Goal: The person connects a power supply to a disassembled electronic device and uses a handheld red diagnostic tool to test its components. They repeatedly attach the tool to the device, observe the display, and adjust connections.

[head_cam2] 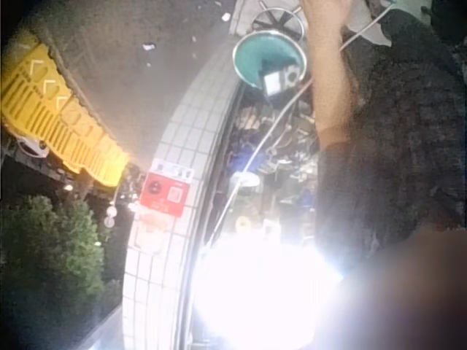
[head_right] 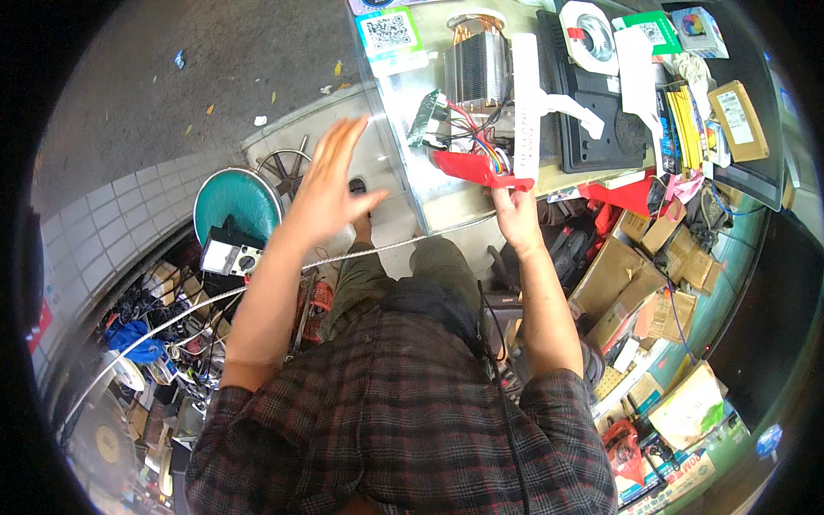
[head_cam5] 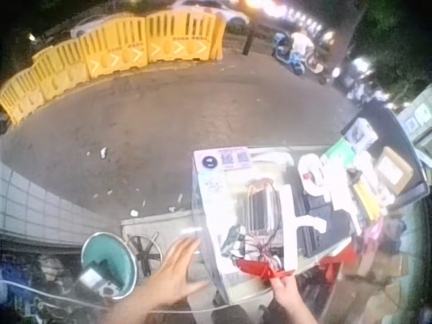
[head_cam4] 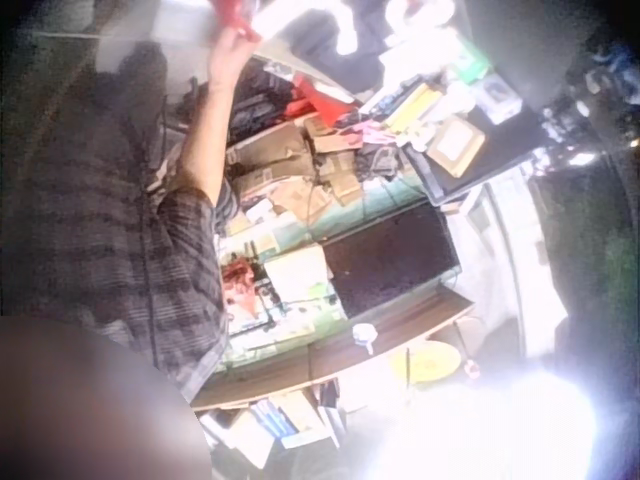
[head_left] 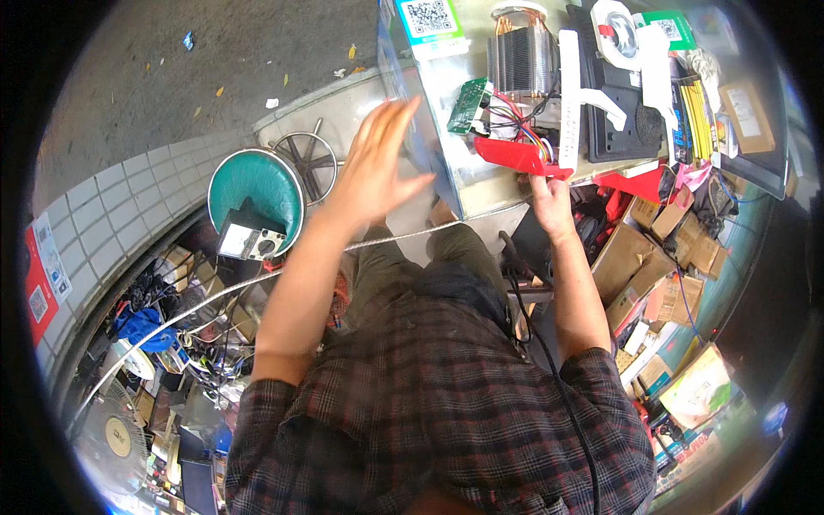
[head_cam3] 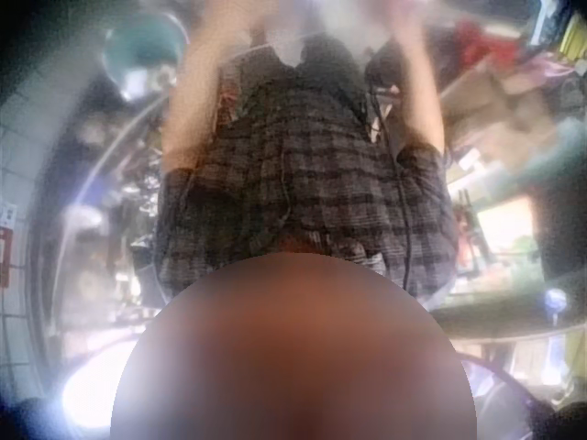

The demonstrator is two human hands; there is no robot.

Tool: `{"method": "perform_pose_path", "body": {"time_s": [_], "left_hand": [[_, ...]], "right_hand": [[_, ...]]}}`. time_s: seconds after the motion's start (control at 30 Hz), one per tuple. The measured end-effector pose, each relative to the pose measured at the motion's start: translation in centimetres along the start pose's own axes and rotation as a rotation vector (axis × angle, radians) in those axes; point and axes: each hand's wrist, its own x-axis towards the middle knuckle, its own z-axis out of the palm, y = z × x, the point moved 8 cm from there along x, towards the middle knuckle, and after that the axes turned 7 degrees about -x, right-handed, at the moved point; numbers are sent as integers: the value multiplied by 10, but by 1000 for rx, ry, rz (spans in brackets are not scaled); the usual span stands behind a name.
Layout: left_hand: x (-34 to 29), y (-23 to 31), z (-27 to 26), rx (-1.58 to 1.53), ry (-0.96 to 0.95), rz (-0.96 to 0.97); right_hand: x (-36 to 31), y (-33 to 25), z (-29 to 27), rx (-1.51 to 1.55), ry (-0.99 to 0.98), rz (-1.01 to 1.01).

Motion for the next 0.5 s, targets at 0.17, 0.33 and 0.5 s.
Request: {"method": "perform_pose_path", "body": {"time_s": [0.17,0.33,0.5], "left_hand": [[88,7,33,-3,-260,242],[105,1,52,20,-337,164],[95,3,46,-61,-274,157]], "right_hand": [[0,1,5,113,-27,30],[-1,-2,7,138,-69,25],[-1,-7,5,129,-105,22]]}}
